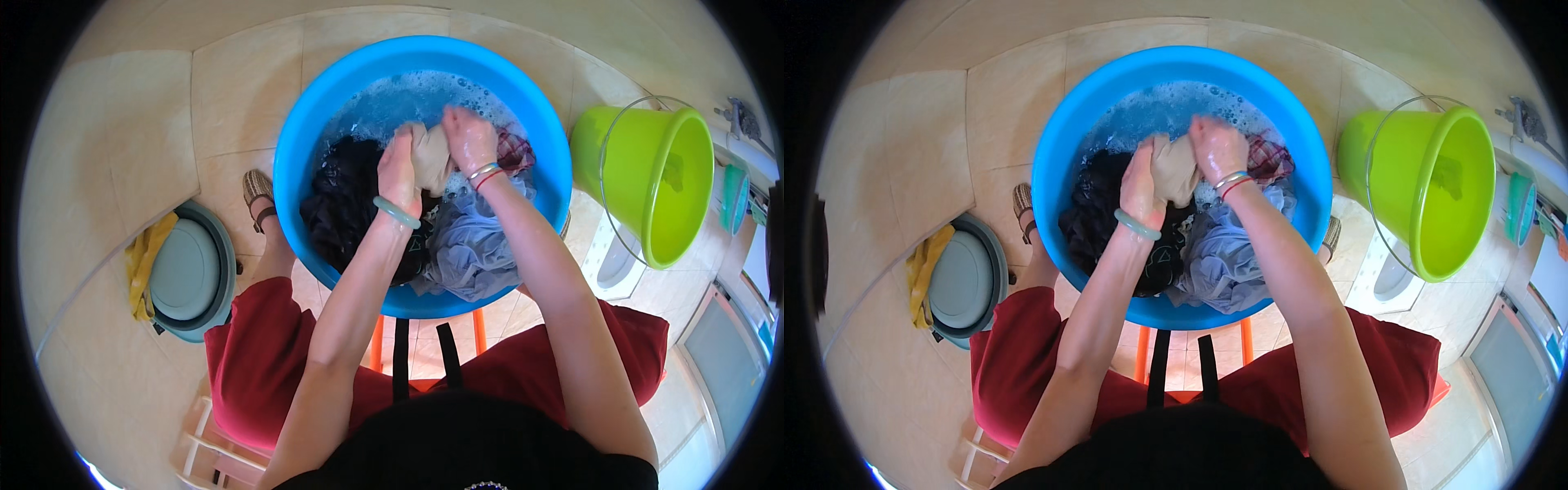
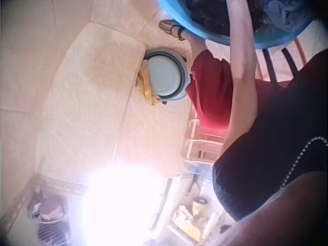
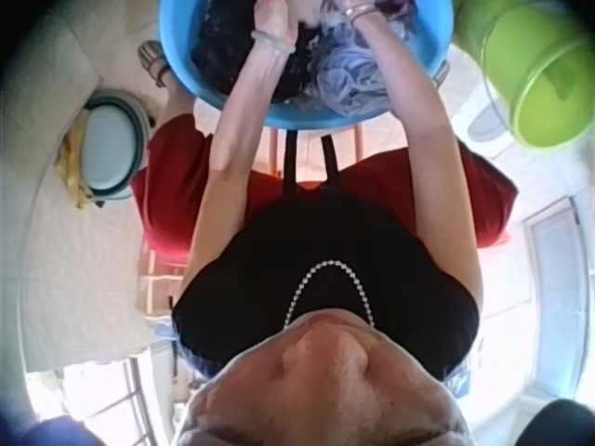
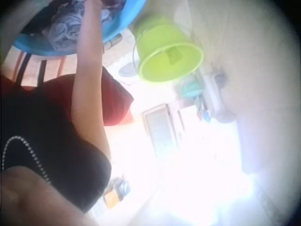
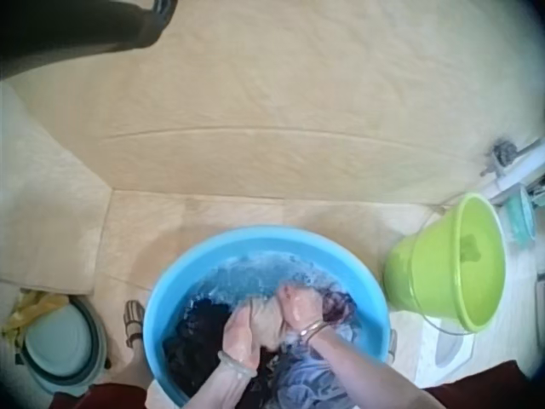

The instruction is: The person hand-washes various garments in a blue basin filled with soapy water. They scrub and wring out individual items, including a white cloth, a dark garment, and a light-colored piece, then transfer the washed items into a green bucket.

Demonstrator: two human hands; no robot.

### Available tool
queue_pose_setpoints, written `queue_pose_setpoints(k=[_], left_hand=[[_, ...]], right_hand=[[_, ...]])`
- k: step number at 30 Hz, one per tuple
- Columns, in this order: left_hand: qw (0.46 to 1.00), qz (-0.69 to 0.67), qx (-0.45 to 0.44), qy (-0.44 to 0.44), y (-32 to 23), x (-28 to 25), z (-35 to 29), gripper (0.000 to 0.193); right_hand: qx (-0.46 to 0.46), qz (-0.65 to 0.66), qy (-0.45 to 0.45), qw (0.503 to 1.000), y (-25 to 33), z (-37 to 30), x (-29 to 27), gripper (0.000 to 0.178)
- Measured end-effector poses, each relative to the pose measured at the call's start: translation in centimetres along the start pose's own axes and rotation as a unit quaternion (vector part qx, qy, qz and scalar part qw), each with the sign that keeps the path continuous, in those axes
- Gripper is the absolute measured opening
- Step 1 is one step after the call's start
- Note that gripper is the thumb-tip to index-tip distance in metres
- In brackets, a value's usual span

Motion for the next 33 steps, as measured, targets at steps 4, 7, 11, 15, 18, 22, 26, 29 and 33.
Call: queue_pose_setpoints(k=[4,7,11,15,18,22,26,29,33], left_hand=[[0.999,0.039,0.006,0.009,-2.7,-1.1,1.3,0.051],[0.984,0.171,0.037,-0.026,-1.9,-3.9,3.8,0.061],[0.905,0.397,0.134,-0.075,-0.7,-5.4,8.7,0.06],[0.852,0.518,0.065,-0.047,-0.1,-3.5,11.0,0.057],[0.919,0.359,0.162,-0.008,0.1,-3.9,9.1,0.068],[0.99,0.013,-0.058,0.129,-1.2,-0.1,5.3,0.069],[0.949,-0.097,-0.195,0.23,-0.7,2.0,2.3,0.056],[0.946,-0.131,-0.161,0.251,-1.1,3.8,0.1,0.058],[0.957,-0.135,-0.161,0.201,-0.9,4.4,-1.0,0.073]], right_hand=[[0.089,0.119,-0.08,0.986,-5.8,0.9,0.5,0.036],[0.054,0.012,-0.052,0.997,-2.3,-0.3,0.1,0.042],[-0.056,-0.142,0.15,0.977,0.0,-0.7,3.7,0.048],[0.134,-0.13,0.21,0.96,-6.4,1.8,8.3,0.029],[0.036,0.065,0.049,0.996,0.0,1.7,3.4,0.019],[-0.137,0.246,-0.003,0.96,6.1,-2.7,-2.8,0.014],[-0.163,0.247,0.087,0.951,11.5,-8.3,-5.7,0.02],[-0.169,0.153,0.051,0.972,12.7,-8.5,-6.8,0.019],[-0.194,0.121,0.008,0.973,13.5,-8.1,-7.6,0.022]])
Point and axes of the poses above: each hand's wrist, its own z-axis towards the middle knuckle, its own x-axis out of the palm, y = z × x, the point moved 6 cm from there along z, towards the middle knuckle
